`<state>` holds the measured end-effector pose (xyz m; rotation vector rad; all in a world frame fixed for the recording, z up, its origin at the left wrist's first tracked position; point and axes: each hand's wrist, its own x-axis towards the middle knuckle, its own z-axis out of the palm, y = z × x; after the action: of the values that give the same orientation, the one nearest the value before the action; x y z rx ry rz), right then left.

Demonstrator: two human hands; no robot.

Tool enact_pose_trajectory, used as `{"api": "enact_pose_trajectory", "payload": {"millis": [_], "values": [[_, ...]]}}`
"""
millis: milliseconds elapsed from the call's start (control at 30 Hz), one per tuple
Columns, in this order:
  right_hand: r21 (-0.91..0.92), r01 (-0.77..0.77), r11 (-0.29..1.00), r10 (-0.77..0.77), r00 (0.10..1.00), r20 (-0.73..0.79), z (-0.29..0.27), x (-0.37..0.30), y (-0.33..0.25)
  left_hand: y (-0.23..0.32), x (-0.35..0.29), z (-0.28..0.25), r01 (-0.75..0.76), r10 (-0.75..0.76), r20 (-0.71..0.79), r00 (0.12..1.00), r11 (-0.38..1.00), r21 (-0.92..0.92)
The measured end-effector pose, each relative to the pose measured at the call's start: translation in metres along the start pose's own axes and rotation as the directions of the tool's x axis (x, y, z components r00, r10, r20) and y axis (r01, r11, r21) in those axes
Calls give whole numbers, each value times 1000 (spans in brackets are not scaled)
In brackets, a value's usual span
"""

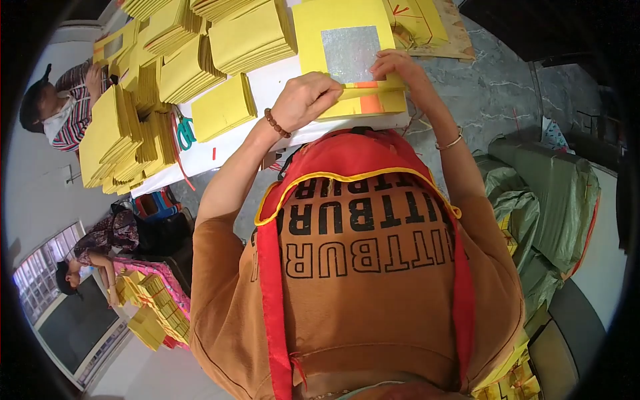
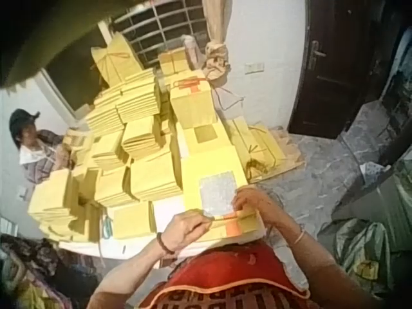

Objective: Counting and stacking yellow paper sheets on a table.

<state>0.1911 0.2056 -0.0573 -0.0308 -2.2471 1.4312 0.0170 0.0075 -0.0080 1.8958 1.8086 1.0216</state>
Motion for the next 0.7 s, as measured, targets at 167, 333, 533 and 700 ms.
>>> {"api": "enact_pose_trajectory", "payload": {"millis": [167,333,533,700], "values": [[18,-166,986,167,986,-20,4,-2,-13,-5,-1,-9,441,-419,139,897,858,-265],[-49,-106,993,107,994,14,4,-3,-1,-16,-8,-33,115,-53,176,983,924,-364],[19,-136,991,136,989,-64,8,-2,-5,-32,-13,-24,2,-1,-4,1000,954,299],[-306,125,944,-118,992,41,-14,0,-43,-11,-23,-26,-145,181,-45,982,890,432]]}}
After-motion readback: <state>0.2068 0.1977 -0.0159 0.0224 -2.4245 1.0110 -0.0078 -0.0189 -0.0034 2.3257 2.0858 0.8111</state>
